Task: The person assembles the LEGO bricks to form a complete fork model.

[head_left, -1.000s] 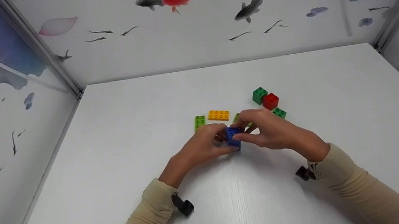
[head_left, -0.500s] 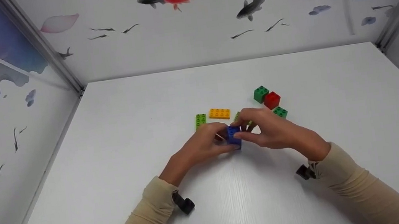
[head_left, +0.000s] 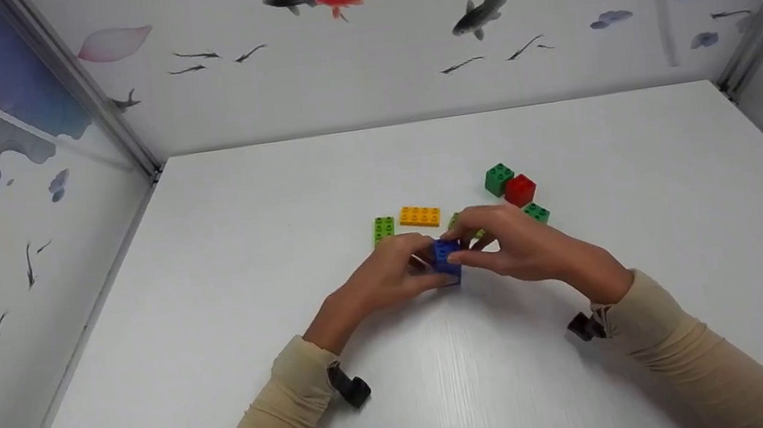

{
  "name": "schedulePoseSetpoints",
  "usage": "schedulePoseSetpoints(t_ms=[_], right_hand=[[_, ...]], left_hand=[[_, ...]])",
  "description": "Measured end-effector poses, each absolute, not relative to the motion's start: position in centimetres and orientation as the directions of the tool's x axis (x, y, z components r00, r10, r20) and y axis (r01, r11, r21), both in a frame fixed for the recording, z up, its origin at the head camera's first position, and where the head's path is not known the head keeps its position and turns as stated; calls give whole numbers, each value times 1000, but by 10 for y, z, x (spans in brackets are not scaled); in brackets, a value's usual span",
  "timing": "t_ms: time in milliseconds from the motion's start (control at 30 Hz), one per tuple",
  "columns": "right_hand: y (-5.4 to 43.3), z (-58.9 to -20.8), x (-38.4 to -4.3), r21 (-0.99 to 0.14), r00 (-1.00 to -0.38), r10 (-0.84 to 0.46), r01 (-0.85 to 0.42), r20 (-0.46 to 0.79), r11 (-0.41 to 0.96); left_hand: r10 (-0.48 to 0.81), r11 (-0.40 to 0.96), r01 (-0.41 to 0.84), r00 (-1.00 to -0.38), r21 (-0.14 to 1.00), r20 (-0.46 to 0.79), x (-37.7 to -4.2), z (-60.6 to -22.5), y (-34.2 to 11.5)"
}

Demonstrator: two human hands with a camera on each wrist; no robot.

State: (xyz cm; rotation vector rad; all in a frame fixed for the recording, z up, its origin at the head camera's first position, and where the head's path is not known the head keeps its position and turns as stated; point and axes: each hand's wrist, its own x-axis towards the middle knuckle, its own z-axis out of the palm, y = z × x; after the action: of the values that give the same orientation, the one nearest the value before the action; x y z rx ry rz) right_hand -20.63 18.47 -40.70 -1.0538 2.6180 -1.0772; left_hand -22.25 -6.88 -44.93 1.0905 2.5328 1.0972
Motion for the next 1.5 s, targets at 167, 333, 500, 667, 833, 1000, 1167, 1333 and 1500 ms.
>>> schedulePoseSetpoints(t_ms=[167,333,500,667,833,1000,1167,1333,1500], right_hand=[[187,-409,-208,-668,-745,-650,-563,154,487],[191,-413,-212,-671,-743,-649,-567,165,478],[197,-415,-219,-658,-795,-576,-540,192,526],[201,-418,-225,-617,-846,-495,-502,201,607],[203,-421,-227,-560,-873,-479,-443,93,700],[202,-425,-225,-507,-879,-477,-416,10,755],[200,-428,-224,-485,-883,-469,-397,-31,779],[198,-428,-223,-477,-892,-447,-365,-66,800],[196,-428,-222,-461,-894,-442,-366,-66,808]], left_hand=[[697,468,576,-706,670,121,-224,-451,-68],[705,466,594,-697,655,130,-224,-451,-68],[684,482,578,-718,658,129,-224,-449,-69],[610,528,539,-778,656,150,-226,-448,-71],[467,590,481,-858,648,212,-231,-448,-74],[315,646,354,-931,676,186,-233,-451,-76],[267,654,309,-948,691,171,-234,-453,-79],[266,684,309,-949,661,168,-236,-454,-81],[221,721,274,-962,637,164,-239,-453,-85]])
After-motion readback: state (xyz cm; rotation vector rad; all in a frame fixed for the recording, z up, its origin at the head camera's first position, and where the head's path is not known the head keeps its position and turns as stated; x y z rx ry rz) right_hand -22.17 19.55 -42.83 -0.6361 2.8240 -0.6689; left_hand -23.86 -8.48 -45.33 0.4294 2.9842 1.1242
